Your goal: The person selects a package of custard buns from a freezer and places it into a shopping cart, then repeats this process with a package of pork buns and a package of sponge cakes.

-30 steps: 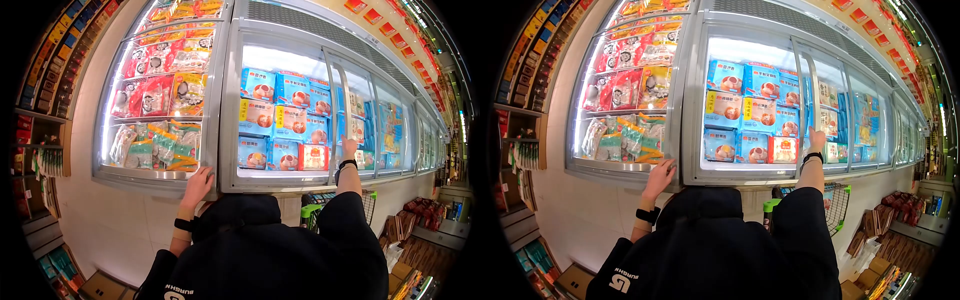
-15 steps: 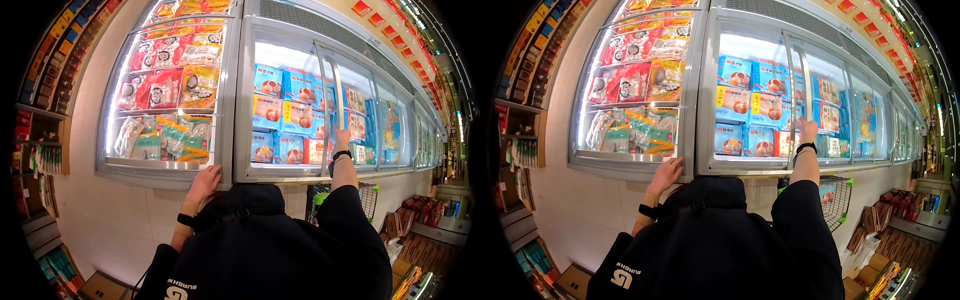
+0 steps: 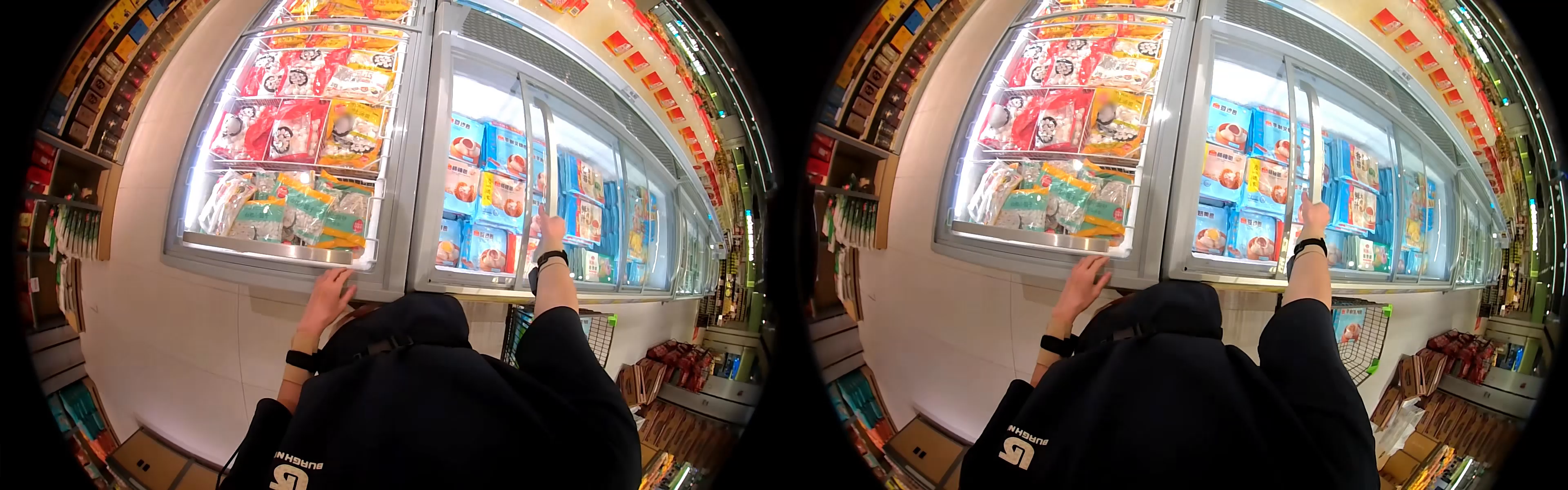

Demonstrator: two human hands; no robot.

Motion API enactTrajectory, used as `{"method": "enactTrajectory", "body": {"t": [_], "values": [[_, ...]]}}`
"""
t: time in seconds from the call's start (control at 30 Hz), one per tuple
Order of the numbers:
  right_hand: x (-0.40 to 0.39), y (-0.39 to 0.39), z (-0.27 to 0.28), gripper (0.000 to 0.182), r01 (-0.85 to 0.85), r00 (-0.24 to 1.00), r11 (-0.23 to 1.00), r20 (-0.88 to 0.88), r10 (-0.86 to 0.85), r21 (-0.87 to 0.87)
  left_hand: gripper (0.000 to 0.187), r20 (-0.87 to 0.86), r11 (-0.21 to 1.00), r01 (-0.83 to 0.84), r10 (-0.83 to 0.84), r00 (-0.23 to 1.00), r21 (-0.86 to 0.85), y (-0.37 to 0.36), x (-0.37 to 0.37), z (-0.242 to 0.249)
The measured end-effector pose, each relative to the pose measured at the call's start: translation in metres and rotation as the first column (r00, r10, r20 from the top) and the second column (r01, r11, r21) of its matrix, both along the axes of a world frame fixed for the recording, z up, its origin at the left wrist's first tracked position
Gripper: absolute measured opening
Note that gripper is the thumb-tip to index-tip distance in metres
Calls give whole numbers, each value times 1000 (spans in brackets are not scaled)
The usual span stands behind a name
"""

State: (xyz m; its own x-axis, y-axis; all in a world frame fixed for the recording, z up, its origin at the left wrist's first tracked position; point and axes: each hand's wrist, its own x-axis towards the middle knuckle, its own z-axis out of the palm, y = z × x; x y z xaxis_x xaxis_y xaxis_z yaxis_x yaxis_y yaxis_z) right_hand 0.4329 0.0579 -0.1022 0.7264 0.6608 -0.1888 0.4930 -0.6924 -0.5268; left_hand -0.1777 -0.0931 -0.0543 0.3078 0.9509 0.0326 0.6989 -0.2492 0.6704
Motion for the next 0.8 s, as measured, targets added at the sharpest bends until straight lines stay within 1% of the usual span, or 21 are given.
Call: {"method": "enactTrajectory", "body": {"t": [0.07,0.1,0.13,0.2,0.23,0.27,0.37,0.4,0.43,0.5,0.53,0.57,0.63,0.67,0.77,0.8], "values": [[0,7,-29,60,6,996,998,83,-11,55,31,-15,998,-39,40,999,47,1,-12,-9],[-1,8,-33,60,10,992,996,125,-20,83,29,-13,995,-69,70,997,69,3,-19,-13],[-29,4,-2,62,-18,985,1000,174,19,-5,27,-10,991,-100,101,995,88,5,-25,-18],[-65,1,29,65,-68,988,998,135,69,-9,21,16,990,-93,91,996,110,13,-39,-23],[-77,-1,36,66,-93,989,996,113,94,-12,18,27,989,-88,86,996,119,16,-45,-26],[-88,-2,43,70,-89,996,996,14,90,-15,15,46,983,-120,115,992,139,17,-47,-30],[-90,7,13,70,-65,988,996,136,73,-63,10,90,964,-201,187,978,174,16,-46,-38],[-110,3,31,73,-102,992,995,78,104,-17,9,98,960,-221,207,973,171,15,-45,-38],[-127,1,39,73,-85,990,996,112,85,-9,10,105,956,-242,226,968,168,15,-45,-39],[-143,5,39,74,-51,983,999,177,49,5,12,116,938,-249,227,967,241,14,-45,-44],[-145,9,31,75,-36,993,999,113,32,30,13,121,927,-254,229,966,276,13,-45,-46],[-146,7,25,76,-33,993,997,117,25,66,13,99,922,-241,221,970,302,12,-46,-49],[-178,5,45,79,-27,992,990,126,9,139,13,58,910,-213,206,977,356,13,-46,-47],[-187,6,50,79,-14,993,993,118,-1,119,12,46,911,-202,199,979,360,12,-47,-49],[-188,17,23,76,-8,988,996,158,-5,83,11,23,909,-175,180,983,378,13,-49,-54],[-189,19,8,72,-48,976,979,216,5,196,10,22,907,-172,177,984,385,13,-50,-55]]}}
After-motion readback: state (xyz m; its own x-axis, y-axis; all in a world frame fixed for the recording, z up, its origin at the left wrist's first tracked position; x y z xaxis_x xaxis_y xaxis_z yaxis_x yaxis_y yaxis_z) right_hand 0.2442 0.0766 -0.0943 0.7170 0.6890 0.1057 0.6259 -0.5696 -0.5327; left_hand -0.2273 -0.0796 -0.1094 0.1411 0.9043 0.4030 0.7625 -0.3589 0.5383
